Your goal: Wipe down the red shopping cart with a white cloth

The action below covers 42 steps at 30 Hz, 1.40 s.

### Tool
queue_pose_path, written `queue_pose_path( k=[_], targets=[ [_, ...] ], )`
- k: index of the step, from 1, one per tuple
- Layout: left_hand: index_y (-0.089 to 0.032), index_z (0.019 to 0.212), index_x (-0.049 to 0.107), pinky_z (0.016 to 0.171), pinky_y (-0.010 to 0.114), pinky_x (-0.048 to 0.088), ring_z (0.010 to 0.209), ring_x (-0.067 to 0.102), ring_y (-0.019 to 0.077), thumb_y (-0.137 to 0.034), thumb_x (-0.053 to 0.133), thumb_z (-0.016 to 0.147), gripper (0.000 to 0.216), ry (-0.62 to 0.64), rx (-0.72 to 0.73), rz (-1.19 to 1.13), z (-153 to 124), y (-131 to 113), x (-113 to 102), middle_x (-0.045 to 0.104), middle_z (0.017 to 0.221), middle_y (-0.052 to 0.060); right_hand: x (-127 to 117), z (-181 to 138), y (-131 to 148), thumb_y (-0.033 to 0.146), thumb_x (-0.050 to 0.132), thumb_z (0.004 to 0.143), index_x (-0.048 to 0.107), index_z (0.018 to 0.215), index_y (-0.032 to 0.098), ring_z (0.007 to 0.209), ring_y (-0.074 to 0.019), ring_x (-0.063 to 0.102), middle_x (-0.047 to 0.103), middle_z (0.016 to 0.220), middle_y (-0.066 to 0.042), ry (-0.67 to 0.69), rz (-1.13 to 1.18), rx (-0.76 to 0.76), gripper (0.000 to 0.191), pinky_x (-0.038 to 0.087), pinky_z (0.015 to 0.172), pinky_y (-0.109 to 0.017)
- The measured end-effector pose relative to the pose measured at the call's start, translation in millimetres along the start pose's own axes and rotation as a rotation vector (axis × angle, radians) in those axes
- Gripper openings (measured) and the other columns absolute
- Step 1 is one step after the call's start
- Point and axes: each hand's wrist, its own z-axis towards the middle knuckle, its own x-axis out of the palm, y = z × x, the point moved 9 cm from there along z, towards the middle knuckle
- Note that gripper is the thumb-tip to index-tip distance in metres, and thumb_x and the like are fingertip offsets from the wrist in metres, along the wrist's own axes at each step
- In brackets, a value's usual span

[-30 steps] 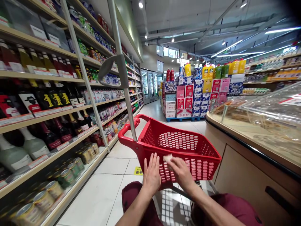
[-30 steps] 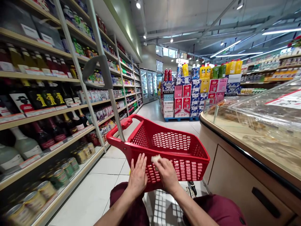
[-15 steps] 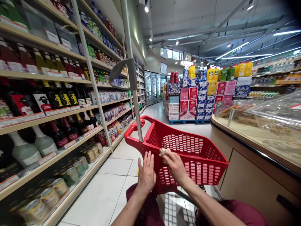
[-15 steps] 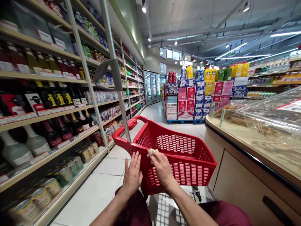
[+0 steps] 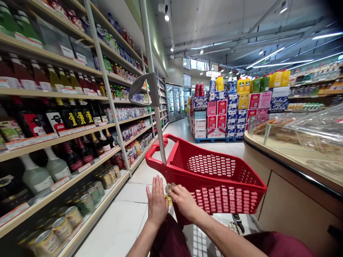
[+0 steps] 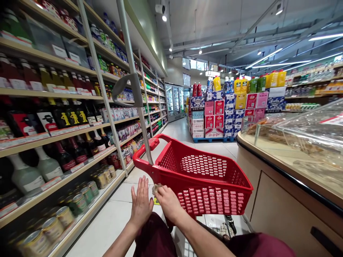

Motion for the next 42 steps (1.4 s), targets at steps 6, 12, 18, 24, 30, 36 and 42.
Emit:
queue_pose_path(
  k=[6,12,18,24,30,36,42],
  targets=[
    [-0.006,0.138,0.013,0.105,0.054,0.016,0.133,0.018,0.0274,-0.009,0.043,0.071,0.074,-0.008,-0.002,-0.026,5,-8,-3,0.029,0.141,0.019,-35,19,-18,0.014,0.041,0.086,0.057,0.110,0.016,0.100,-0.0200,0.045,0.055,0.110,-0.010,-0.227,-0.072,0.098,0.029,0.041,0.083,-0.033],
    [-0.008,0.139,0.010,0.105,0.053,0.016,0.132,0.020,0.0265,-0.008,0.042,0.073,0.073,-0.034,0.085,-0.061,3,-31,-6,0.030,0.140,0.019,-17,-32,-34,0.012,0.043,0.085,0.059,0.106,0.018,0.086,-0.0171,0.050,0.060,0.097,-0.008,-0.033,-0.085,0.053,0.028,0.044,0.073,-0.030],
    [-0.008,0.138,0.015,0.106,0.053,0.016,0.133,0.019,0.0252,-0.005,0.041,0.069,0.074,-0.005,0.215,-0.113,10,-79,-2,0.029,0.141,0.016,-45,-81,-83,0.010,0.038,0.086,0.056,0.113,0.018,0.099,-0.0197,0.049,0.056,0.110,-0.010,-0.104,-0.190,0.170,0.033,0.044,0.084,-0.035],
    [-0.008,0.137,0.021,0.108,0.050,0.012,0.134,0.016,0.0242,-0.013,0.042,0.073,0.067,0.062,0.319,-0.127,15,-120,11,0.027,0.143,0.014,-56,-119,-100,0.012,0.038,0.086,0.051,0.120,0.017,0.110,-0.0209,0.046,0.057,0.115,-0.010,-0.082,-0.216,0.172,0.037,0.043,0.091,-0.039],
    [-0.008,0.136,0.024,0.108,0.050,0.007,0.135,0.011,0.0243,-0.020,0.044,0.075,0.065,0.092,0.401,-0.134,21,-149,17,0.025,0.144,0.013,-61,-149,-111,0.009,0.032,0.086,0.053,0.119,0.018,0.114,-0.0180,0.046,0.061,0.111,-0.008,-0.090,-0.232,0.113,0.040,0.046,0.090,-0.037],
    [-0.008,0.136,0.026,0.107,0.051,0.006,0.135,0.008,0.0253,-0.025,0.043,0.077,0.064,0.136,0.480,-0.136,20,-178,27,0.022,0.145,0.013,-87,-167,-137,0.013,0.037,0.086,0.053,0.119,0.015,0.112,-0.0216,0.045,0.058,0.116,-0.011,-0.147,-0.335,0.262,0.037,0.041,0.091,-0.039],
    [-0.009,0.136,0.025,0.106,0.050,0.010,0.135,0.008,0.0252,-0.019,0.042,0.075,0.065,0.193,0.578,-0.141,9,-209,40,0.019,0.146,0.012,-89,-190,-143,0.007,0.035,0.083,0.060,0.108,0.018,0.099,-0.0198,0.051,0.062,0.103,-0.010,-0.092,-0.371,0.293,0.037,0.043,0.082,-0.034]
  ],
)
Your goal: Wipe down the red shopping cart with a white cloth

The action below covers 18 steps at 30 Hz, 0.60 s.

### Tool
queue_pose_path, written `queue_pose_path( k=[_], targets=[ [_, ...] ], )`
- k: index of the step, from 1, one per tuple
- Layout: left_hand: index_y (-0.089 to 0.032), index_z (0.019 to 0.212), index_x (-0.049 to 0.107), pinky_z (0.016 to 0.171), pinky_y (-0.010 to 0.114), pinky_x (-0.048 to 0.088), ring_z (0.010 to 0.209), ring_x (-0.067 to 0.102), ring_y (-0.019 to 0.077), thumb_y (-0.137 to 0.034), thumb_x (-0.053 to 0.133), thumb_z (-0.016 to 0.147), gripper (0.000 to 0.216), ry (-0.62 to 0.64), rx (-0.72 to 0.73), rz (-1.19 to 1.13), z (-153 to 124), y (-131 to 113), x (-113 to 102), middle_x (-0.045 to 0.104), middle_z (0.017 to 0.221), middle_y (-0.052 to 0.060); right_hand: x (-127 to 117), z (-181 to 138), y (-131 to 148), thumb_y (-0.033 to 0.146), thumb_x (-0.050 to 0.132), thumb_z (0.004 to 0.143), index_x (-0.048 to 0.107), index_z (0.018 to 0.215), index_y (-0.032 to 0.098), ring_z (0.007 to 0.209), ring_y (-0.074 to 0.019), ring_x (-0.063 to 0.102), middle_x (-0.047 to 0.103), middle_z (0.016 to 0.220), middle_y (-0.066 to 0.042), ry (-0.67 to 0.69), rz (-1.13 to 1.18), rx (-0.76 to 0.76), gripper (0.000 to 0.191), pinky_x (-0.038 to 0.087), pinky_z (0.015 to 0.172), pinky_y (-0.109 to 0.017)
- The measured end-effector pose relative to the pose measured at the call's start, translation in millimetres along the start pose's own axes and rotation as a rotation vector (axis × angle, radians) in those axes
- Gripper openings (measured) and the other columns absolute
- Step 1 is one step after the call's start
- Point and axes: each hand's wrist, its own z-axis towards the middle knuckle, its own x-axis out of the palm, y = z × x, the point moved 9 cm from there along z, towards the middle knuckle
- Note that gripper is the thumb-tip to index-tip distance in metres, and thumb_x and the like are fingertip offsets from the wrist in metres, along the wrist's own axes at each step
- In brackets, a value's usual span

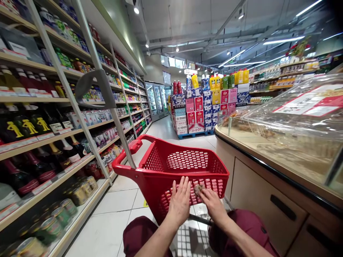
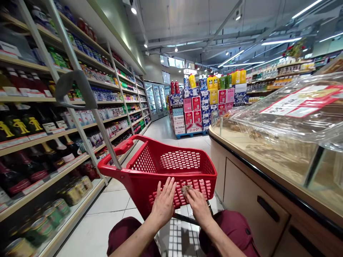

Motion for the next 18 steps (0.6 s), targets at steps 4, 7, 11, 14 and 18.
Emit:
queue_pose_path(
  k=[4,7,11,14,18],
  targets=[
    [-0.009,0.137,0.023,0.106,0.051,0.011,0.135,0.008,0.0257,-0.020,0.041,0.075,0.065,0.033,0.021,-0.006,8,-8,4,0.018,0.146,0.012,-14,0,-22,0.012,0.036,0.084,0.055,0.116,0.019,0.105,-0.0216,0.048,0.056,0.115,-0.011,-0.023,-0.008,0.048,0.038,0.040,0.086,-0.037],
    [-0.008,0.137,0.023,0.106,0.051,0.010,0.135,0.008,0.0251,-0.022,0.039,0.078,0.063,0.052,0.022,-0.025,15,-12,3,0.017,0.146,0.012,-24,0,-43,0.013,0.038,0.084,0.055,0.116,0.019,0.106,-0.0229,0.047,0.057,0.113,-0.011,-0.041,-0.046,0.100,0.037,0.039,0.088,-0.039],
    [-0.010,0.138,0.021,0.107,0.050,0.009,0.135,0.007,0.0246,-0.021,0.040,0.075,0.066,0.039,0.034,-0.023,19,-14,2,0.017,0.146,0.011,-14,-24,-51,0.008,0.036,0.081,0.061,0.105,0.023,0.099,-0.0200,0.051,0.062,0.104,-0.008,0.092,-0.051,0.042,0.038,0.042,0.081,-0.034],
    [-0.009,0.137,0.022,0.107,0.051,0.010,0.135,0.008,0.0251,-0.019,0.042,0.072,0.069,-0.002,-0.029,-0.006,20,0,-1,0.019,0.146,0.012,-20,-28,-68,0.012,0.037,0.082,0.058,0.111,0.023,0.100,-0.0201,0.051,0.060,0.108,-0.008,0.061,-0.044,0.091,0.037,0.042,0.081,-0.034],
    [-0.009,0.135,0.028,0.107,0.050,0.013,0.134,0.012,0.0247,-0.017,0.041,0.071,0.066,-0.018,-0.159,0.021,18,26,-5,0.025,0.144,0.012,-36,-20,-101,0.020,0.037,0.084,0.056,0.115,0.021,0.100,-0.0234,0.051,0.058,0.108,-0.010,-0.075,-0.096,0.271,0.036,0.042,0.080,-0.038]
  ],
)
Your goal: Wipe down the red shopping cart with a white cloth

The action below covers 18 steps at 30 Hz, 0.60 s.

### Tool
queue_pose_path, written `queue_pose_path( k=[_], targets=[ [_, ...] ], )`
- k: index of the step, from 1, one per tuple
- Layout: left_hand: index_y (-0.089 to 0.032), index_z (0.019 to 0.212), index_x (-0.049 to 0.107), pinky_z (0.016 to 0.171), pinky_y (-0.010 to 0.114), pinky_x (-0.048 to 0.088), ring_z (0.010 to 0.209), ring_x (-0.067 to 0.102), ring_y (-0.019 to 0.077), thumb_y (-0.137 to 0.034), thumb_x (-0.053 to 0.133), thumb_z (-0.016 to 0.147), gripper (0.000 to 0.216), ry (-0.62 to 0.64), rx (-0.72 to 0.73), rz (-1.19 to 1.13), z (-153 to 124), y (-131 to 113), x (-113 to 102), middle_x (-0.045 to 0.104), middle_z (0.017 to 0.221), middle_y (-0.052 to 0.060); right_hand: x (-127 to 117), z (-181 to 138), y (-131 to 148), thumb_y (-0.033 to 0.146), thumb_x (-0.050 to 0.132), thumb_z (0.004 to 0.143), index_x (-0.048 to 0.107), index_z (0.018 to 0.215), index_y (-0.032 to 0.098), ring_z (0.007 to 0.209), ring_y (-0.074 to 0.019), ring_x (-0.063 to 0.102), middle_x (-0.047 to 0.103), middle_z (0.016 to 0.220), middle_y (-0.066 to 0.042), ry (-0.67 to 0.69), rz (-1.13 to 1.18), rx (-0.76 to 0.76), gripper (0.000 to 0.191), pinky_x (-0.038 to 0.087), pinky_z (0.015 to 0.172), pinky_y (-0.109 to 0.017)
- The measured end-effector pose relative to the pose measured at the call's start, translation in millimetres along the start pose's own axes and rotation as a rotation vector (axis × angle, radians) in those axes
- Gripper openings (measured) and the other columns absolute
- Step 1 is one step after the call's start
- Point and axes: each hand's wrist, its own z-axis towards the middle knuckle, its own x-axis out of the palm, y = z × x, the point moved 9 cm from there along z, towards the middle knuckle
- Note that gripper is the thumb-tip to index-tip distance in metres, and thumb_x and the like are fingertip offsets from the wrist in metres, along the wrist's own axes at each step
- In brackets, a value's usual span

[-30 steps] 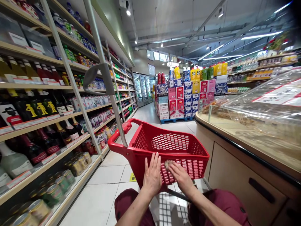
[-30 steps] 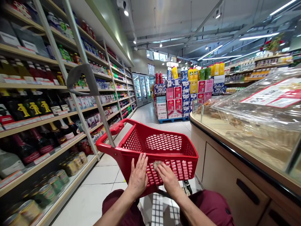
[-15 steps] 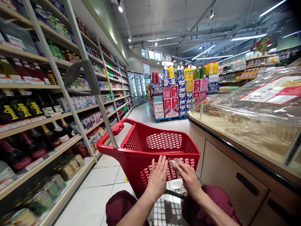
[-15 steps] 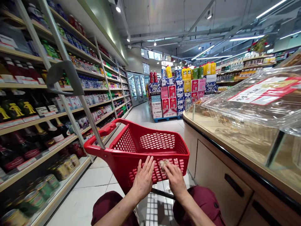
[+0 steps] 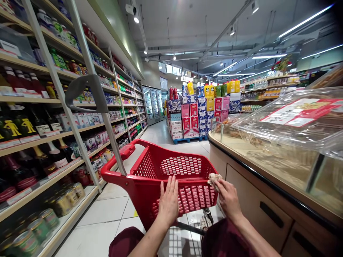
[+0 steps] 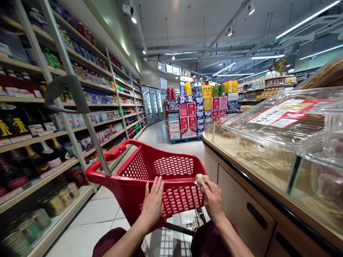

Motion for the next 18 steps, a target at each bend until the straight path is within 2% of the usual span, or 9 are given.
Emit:
queue_pose_path(
  k=[6,10,12,14,18],
  targets=[
    [-0.012,0.135,0.029,0.107,0.048,0.017,0.134,0.014,0.0224,-0.012,0.040,0.067,0.069,0.030,-0.006,0.040,-4,10,8,0.027,0.143,0.007,15,-22,6,0.012,0.037,0.082,0.061,0.105,0.027,0.093,-0.0203,0.055,0.061,0.102,-0.007,0.157,0.061,-0.072,0.036,0.046,0.071,-0.033],
    [-0.012,0.136,0.029,0.107,0.048,0.018,0.135,0.011,0.0227,-0.013,0.040,0.068,0.069,0.015,-0.024,0.064,-4,9,10,0.027,0.144,0.007,-9,5,-17,0.018,0.037,0.084,0.055,0.116,0.025,0.100,-0.0225,0.052,0.058,0.109,-0.007,-0.034,0.045,0.031,0.037,0.045,0.080,-0.038],
    [-0.012,0.135,0.031,0.107,0.048,0.019,0.135,0.012,0.0232,-0.013,0.040,0.069,0.067,0.016,-0.047,0.065,-4,8,11,0.027,0.143,0.008,-12,25,-22,0.017,0.035,0.083,0.055,0.116,0.024,0.099,-0.0231,0.052,0.059,0.108,-0.008,-0.096,0.029,0.085,0.039,0.045,0.081,-0.040],
    [-0.012,0.135,0.032,0.107,0.048,0.020,0.134,0.015,0.0231,-0.012,0.040,0.069,0.067,0.018,-0.067,0.060,-3,8,12,0.028,0.143,0.009,-4,40,-7,0.012,0.033,0.081,0.058,0.112,0.023,0.096,-0.0225,0.054,0.062,0.103,-0.008,-0.102,0.047,0.092,0.042,0.046,0.079,-0.042],
    [-0.013,0.135,0.032,0.105,0.047,0.023,0.133,0.019,0.0220,-0.011,0.039,0.069,0.066,0.014,-0.076,0.063,-3,9,12,0.027,0.143,0.008,24,53,69,0.000,0.033,0.075,0.057,0.113,0.022,0.101,-0.0192,0.054,0.063,0.105,-0.006,-0.030,0.163,-0.059,0.050,0.046,0.084,-0.040]
  ],
)
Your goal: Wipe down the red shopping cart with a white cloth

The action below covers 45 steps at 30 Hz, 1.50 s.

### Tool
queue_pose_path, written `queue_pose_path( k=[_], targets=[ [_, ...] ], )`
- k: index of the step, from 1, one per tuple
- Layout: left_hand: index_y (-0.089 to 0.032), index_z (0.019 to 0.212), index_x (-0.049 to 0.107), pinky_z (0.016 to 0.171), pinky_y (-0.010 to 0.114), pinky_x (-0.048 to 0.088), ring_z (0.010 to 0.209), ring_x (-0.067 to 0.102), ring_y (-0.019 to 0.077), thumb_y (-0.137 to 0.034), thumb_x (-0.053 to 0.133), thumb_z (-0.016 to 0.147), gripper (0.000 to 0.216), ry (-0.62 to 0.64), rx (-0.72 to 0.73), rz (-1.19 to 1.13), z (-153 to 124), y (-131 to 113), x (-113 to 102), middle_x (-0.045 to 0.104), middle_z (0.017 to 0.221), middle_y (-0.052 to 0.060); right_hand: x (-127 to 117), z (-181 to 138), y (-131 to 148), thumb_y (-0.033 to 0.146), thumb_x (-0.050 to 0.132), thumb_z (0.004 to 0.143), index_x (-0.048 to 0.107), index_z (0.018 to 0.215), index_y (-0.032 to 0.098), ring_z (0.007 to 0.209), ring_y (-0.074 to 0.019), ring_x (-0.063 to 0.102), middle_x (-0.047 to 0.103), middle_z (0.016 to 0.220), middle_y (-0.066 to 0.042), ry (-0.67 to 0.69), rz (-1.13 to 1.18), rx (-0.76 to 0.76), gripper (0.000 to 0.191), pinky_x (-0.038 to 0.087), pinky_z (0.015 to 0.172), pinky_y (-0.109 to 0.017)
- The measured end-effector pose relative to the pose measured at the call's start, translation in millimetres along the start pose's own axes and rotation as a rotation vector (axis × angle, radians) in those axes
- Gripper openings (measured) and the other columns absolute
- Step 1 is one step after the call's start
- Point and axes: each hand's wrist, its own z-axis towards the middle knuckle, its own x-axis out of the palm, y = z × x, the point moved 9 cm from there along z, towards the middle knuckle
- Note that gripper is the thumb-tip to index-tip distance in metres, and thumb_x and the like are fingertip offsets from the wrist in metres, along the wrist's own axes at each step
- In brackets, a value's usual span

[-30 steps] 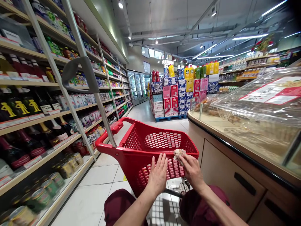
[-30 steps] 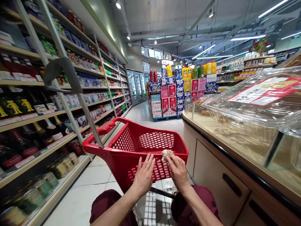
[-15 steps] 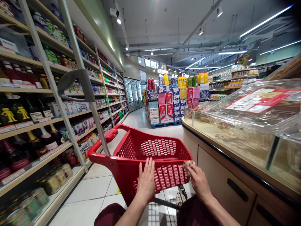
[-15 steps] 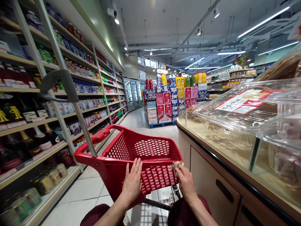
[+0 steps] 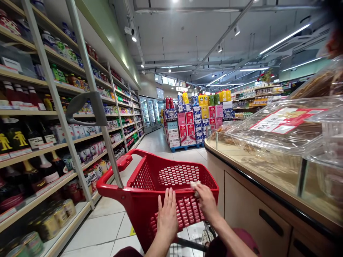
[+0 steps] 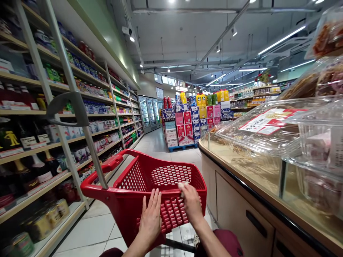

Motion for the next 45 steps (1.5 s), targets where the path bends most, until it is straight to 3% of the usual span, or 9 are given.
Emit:
queue_pose_path(
  k=[3,9,17,23,30,34,38,40,45],
  targets=[
    [-0.013,0.135,0.032,0.105,0.049,0.023,0.133,0.019,0.0224,-0.014,0.039,0.070,0.065,-0.006,0.020,0.008,0,0,-1,0.027,0.143,0.008,12,0,23,-0.002,0.035,0.073,0.054,0.118,0.023,0.105,-0.0176,0.052,0.061,0.112,-0.004,0.100,-0.004,-0.102,0.054,0.044,0.087,-0.037],
    [-0.012,0.135,0.031,0.105,0.051,0.023,0.133,0.017,0.0238,-0.010,0.039,0.068,0.067,0.011,-0.011,-0.008,0,-1,1,0.026,0.143,0.009,-23,-19,-60,0.000,0.032,0.074,0.057,0.114,0.021,0.104,-0.0223,0.054,0.062,0.110,-0.007,0.028,-0.268,0.142,0.052,0.047,0.079,-0.041],
    [-0.011,0.137,0.026,0.106,0.052,0.019,0.135,0.012,0.0233,-0.016,0.036,0.073,0.064,0.081,0.001,0.031,1,-3,0,0.021,0.145,0.008,24,-6,15,-0.006,0.029,0.070,0.042,0.129,0.023,0.118,-0.0164,0.044,0.053,0.125,-0.004,0.167,-0.070,0.009,0.068,0.037,0.098,-0.038],
    [-0.011,0.137,0.026,0.105,0.051,0.021,0.134,0.015,0.0241,-0.012,0.038,0.070,0.067,0.107,-0.039,-0.001,1,-3,1,0.021,0.145,0.009,0,-22,-64,0.001,0.030,0.073,0.052,0.122,0.015,0.119,-0.0240,0.042,0.054,0.122,-0.010,0.138,-0.244,0.348,0.055,0.037,0.097,-0.045],
    [-0.010,0.136,0.027,0.106,0.052,0.019,0.134,0.015,0.0244,-0.012,0.037,0.071,0.065,0.134,-0.029,0.007,2,-4,0,0.022,0.144,0.009,47,-4,35,0.001,0.032,0.073,0.041,0.131,0.020,0.128,-0.0186,0.031,0.043,0.135,-0.003,0.203,-0.034,0.064,0.061,0.030,0.104,-0.039],
    [-0.012,0.137,0.024,0.106,0.051,0.019,0.135,0.012,0.0238,-0.009,0.038,0.069,0.069,0.126,-0.034,0.006,0,-1,0,0.022,0.145,0.007,36,-13,-12,0.001,0.029,0.075,0.047,0.126,0.024,0.125,-0.0179,0.037,0.047,0.131,-0.002,0.218,-0.034,0.170,0.059,0.031,0.104,-0.040],
    [-0.011,0.137,0.024,0.106,0.052,0.019,0.134,0.012,0.0248,-0.009,0.038,0.068,0.070,0.129,-0.045,-0.025,0,-2,0,0.022,0.145,0.008,17,-13,-57,0.016,0.031,0.082,0.051,0.122,0.014,0.118,-0.0209,0.045,0.052,0.125,-0.011,0.047,-0.022,0.432,0.045,0.038,0.099,-0.041],
    [-0.011,0.137,0.025,0.105,0.053,0.019,0.134,0.014,0.0251,-0.010,0.038,0.069,0.069,0.142,-0.051,-0.040,0,-3,-1,0.023,0.144,0.009,23,-4,-33,0.018,0.031,0.083,0.053,0.119,0.011,0.115,-0.0203,0.048,0.052,0.124,-0.014,0.015,0.038,0.419,0.043,0.040,0.097,-0.039],
    [-0.012,0.136,0.028,0.106,0.053,0.017,0.134,0.016,0.0237,-0.014,0.038,0.072,0.064,0.150,-0.011,-0.047,1,-3,-5,0.023,0.144,0.009,47,14,43,0.012,0.031,0.084,0.057,0.115,0.023,0.116,-0.0175,0.047,0.057,0.120,-0.005,0.252,0.081,0.123,0.042,0.036,0.098,-0.040]
  ],
)
